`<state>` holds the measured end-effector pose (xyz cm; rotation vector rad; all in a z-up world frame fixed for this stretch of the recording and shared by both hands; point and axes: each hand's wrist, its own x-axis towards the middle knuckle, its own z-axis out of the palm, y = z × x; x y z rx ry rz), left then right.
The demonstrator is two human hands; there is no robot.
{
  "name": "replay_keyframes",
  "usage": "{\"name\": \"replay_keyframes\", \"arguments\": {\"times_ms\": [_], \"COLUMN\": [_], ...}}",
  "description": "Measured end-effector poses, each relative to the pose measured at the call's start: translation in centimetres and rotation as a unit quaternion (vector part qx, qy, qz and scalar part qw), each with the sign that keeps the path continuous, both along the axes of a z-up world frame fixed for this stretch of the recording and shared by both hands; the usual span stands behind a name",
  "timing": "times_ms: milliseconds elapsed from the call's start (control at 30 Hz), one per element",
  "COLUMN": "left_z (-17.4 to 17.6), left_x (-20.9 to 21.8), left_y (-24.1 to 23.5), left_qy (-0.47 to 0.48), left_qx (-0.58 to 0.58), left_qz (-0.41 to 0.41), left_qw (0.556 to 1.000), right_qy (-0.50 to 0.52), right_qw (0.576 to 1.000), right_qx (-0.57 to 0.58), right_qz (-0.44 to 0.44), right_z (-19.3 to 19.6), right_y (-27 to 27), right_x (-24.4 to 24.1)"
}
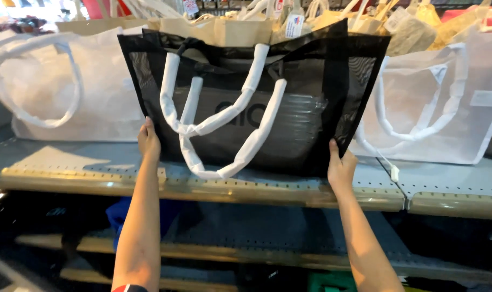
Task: Organizing and straightening various handbags, tote bags, and backpacks on store shelves.
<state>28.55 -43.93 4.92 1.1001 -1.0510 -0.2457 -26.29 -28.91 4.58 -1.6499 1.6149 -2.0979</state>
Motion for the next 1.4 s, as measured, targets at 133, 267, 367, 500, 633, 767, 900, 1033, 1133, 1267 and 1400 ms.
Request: {"name": "replay_keyframes", "arguments": {"times_ms": [133,267,367,500,633,767,900,1033,1133,1267,1400], "left_z": [0.5,-0.7,-0.6,1.1,3.6,3.9,3.2,0.9,-2.4,-4.9,-8.7], "left_x": [-0.3,-0.3,-1.7,-5.8,-8.8,-11.0,-12.6,-13.0,-11.9,-12.2,-12.2], "left_y": [4.7,7.2,9.4,13.7,17.7,21.8,28.1,34.3,37.9,44.0,49.9], "left_qy": [0.024,0.026,0.001,-0.015,0.013,0.026,0.039,0.039,0.040,0.082,0.101], "left_qx": [-0.041,-0.063,-0.063,-0.137,-0.162,-0.195,-0.165,-0.130,-0.091,-0.036,0.010], "left_qz": [-0.027,-0.042,-0.039,-0.072,-0.070,-0.068,-0.103,-0.163,-0.190,-0.230,-0.249], "left_qw": [0.998,0.997,0.997,0.988,0.984,0.978,0.980,0.977,0.977,0.969,0.963], "right_qy": [0.035,0.022,0.011,0.020,0.039,0.052,0.065,0.043,0.036,0.024,0.024], "right_qw": [0.999,0.999,0.999,0.993,0.988,0.988,0.990,0.989,0.982,0.988,0.991], "right_qx": [-0.040,-0.043,-0.040,-0.100,-0.138,-0.132,-0.121,-0.136,-0.171,-0.136,-0.121], "right_qz": [0.000,0.019,0.033,0.061,0.059,0.058,0.023,0.044,0.070,0.067,0.046], "right_z": [0.4,-0.1,0.4,2.9,5.6,4.8,2.1,-1.1,-3.2,-5.8,-11.5], "right_y": [1.4,3.6,5.4,8.8,13.2,15.8,19.4,24.5,29.2,35.3,40.2], "right_x": [-0.1,-2.1,-4.1,-5.8,-8.2,-11.4,-12.8,-13.5,-13.3,-13.8,-16.1]}}
